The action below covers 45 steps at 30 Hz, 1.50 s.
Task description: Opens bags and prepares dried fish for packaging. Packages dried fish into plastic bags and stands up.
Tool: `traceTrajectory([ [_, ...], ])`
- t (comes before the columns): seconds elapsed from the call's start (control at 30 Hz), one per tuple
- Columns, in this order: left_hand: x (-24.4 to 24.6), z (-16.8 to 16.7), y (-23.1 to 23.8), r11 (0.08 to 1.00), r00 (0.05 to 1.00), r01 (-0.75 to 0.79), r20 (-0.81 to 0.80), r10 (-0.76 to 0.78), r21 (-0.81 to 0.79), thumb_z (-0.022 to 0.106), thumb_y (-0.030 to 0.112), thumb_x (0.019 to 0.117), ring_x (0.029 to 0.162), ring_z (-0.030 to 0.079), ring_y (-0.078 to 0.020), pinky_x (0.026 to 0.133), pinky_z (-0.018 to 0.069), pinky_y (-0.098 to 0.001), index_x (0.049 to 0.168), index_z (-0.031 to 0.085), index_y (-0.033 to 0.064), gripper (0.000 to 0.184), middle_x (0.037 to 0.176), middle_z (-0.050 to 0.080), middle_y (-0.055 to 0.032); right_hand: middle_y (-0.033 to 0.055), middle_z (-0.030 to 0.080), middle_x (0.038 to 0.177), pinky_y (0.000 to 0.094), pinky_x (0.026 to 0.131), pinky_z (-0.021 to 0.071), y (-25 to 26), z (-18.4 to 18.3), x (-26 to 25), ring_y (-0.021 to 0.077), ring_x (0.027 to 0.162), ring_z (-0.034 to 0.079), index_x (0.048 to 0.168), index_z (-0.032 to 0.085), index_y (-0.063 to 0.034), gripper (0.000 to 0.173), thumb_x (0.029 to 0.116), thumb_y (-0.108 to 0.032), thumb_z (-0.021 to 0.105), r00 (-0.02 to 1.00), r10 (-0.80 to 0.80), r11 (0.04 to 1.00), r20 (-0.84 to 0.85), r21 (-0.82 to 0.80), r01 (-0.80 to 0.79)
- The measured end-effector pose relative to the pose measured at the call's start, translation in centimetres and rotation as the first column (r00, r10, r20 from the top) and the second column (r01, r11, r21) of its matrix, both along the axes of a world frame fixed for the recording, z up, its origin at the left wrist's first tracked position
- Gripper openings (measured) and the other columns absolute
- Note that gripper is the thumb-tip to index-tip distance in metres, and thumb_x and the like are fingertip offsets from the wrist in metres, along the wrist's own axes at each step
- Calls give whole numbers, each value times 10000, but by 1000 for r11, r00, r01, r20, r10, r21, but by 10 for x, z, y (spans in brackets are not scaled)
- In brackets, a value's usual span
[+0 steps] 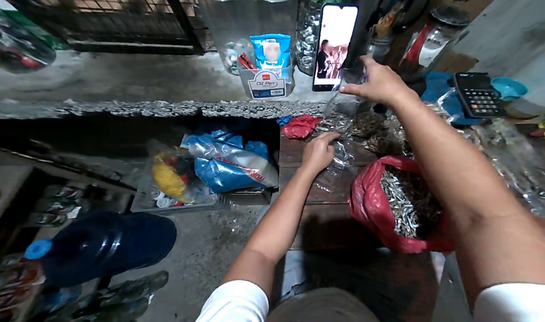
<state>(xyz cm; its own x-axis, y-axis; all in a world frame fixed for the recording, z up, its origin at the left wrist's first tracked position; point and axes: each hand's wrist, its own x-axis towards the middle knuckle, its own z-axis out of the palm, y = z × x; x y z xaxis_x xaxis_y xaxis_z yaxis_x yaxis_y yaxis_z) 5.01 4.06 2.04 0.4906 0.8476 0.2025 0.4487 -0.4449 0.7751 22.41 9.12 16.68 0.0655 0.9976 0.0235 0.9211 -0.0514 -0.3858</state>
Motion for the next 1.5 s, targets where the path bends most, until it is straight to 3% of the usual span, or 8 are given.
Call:
traceTrajectory([
  [0.13, 1, 1, 0, 1000, 1000, 5, -13, -5, -6, 460, -47, 954, 1312, 586, -314, 1081, 444, -550, 1334, 664, 40, 440, 1432, 607, -126, 284, 668, 1179, 684, 956, 448, 0, -7, -3, 463, 1138, 630, 1232, 663, 24, 440, 1032, -364, 604, 1000, 10, 999, -16, 33, -10],
  [0.2, 2, 2, -1, 1000, 1000, 3, -13, -3, -12, 459, -49, 956, 1317, 582, -312, 1088, 440, -541, 1330, 666, 36, 437, 1432, 607, -127, 277, 674, 1177, 678, 959, 448, -6, -2, -6, 463, 1150, 629, 1191, 678, 23, 360, 1074, -277, 518, 999, 18, 999, 44, 44, -20],
  [0.5, 2, 2, -2, 1000, 1000, 5, 9, -5, -2, 457, -51, 949, 1307, 591, -310, 1075, 448, -549, 1320, 674, 40, 439, 1425, 612, -129, 317, 660, 1202, 714, 929, 442, -15, 4, 2, 516, 1180, 613, 1233, 655, 22, 410, 1104, -297, 433, 969, -55, 998, 240, 20, 51],
  [0.83, 1, 5, -3, 1000, 1000, 21, -9, -21, -20, 459, -56, 955, 1323, 575, -317, 1102, 426, -536, 1328, 660, 11, 428, 1425, 604, -159, 326, 653, 1218, 733, 938, 424, -37, 24, 16, 537, 1183, 607, 1281, 633, 18, 476, 1103, -365, 415, 975, -107, 981, 194, 183, 71],
  [1.0, -8, 20, -7, 997, 998, 64, -19, -65, -51, 460, -41, 960, 1338, 562, -298, 1116, 416, -540, 1331, 667, 38, 432, 1434, 604, -126, 291, 689, 1080, 687, 883, 477, -101, 25, 24, 479, 1026, 672, 1191, 658, 45, 382, 1077, -277, 486, 995, 38, 950, 93, 304, -65],
  [1.1, -24, 38, -24, 998, 998, 68, -3, -68, 8, 474, -40, 952, 1291, 593, -321, 1078, 439, -570, 1313, 682, 47, 425, 1402, 627, -127, 234, 697, 1000, 552, 836, 542, -159, 5, 24, 348, 903, 690, 1112, 674, 58, 313, 1050, -201, 509, 986, 167, 928, -22, 340, -150],
  [1.33, -66, 84, -70, 982, 996, 94, -22, -92, 161, 477, -61, 902, 1236, 631, -296, 1010, 491, -554, 1272, 705, 44, 447, 1356, 657, -121, 114, 737, 986, 328, 880, 565, -253, -44, -1, 169, 968, 702, 965, 757, -20, 273, 988, -210, 563, 934, 350, 819, -64, 506, -272],
  [1.5, -67, 94, -106, 912, 953, 301, -120, -278, 279, 517, 29, 895, 1100, 703, -262, 857, 568, -529, 1222, 737, 64, 396, 1292, 696, -97, 113, 730, 1139, 394, 1056, 482, -269, -44, -40, 189, 1121, 674, 1123, 713, -73, 430, 1077, -425, 469, 814, 580, 642, 22, 603, -473],
])
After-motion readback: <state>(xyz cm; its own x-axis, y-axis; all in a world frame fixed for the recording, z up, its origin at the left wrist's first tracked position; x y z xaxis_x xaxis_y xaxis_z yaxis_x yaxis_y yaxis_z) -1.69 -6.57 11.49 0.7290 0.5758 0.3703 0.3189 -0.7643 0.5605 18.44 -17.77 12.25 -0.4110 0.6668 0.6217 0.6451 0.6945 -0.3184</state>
